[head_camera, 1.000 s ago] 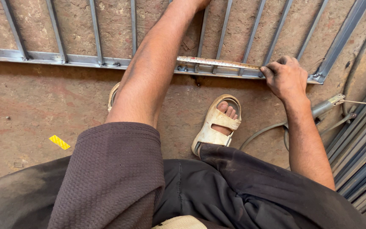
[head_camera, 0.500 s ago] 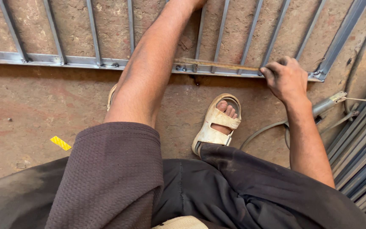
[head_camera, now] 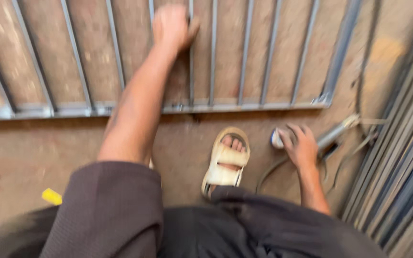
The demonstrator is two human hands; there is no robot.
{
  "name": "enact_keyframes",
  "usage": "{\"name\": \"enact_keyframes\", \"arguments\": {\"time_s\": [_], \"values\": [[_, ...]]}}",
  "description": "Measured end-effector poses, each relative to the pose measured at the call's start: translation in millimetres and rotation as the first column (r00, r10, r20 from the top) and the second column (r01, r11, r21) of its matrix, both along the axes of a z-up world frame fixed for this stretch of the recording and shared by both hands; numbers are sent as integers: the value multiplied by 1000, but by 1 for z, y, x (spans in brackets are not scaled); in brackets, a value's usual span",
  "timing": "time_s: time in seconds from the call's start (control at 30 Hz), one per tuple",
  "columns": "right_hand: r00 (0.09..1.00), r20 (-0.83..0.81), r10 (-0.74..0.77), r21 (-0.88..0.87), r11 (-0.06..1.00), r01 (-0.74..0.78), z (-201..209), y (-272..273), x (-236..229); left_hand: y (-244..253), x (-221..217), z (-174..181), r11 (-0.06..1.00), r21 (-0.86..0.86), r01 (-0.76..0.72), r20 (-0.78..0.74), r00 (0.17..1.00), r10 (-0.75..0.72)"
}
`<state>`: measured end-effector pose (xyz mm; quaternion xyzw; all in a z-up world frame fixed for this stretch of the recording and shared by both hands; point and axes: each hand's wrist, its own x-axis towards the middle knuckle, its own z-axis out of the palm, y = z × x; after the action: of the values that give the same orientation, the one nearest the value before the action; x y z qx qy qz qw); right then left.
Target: The person welds a metal frame on the floor using a handheld welding torch, creating bright sparks at the joints. They repeatedly measure the spacing between vertical bars with a tape measure to ensure alignment and then weld the bars to the horizontal frame.
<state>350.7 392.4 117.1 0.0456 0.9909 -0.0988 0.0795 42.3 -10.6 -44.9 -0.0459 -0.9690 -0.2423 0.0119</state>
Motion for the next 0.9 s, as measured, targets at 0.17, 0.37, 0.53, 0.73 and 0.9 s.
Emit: {"name": "enact_keyframes", "arguments": {"time_s": [0.17,0.37,0.53,0.73,0.9], "values": [[822,-322,-469,107,845,524,-2,91,15,0,1,67,1000,1,-14,347,938,13],[744,-137,-654,129,732,668,-35,100,27,-1,0,76,1000,18,-10,385,923,3],[600,-74,-797,125,589,798,-41,96,27,0,0,78,1000,-14,9,396,918,-3],[479,-24,-877,-555,410,723,-28,129,10,1,-4,65,999,-29,28,400,917,-14],[736,158,-658,-811,338,477,84,165,-17,-1,-9,17,999,-19,50,248,968,-44]]}}
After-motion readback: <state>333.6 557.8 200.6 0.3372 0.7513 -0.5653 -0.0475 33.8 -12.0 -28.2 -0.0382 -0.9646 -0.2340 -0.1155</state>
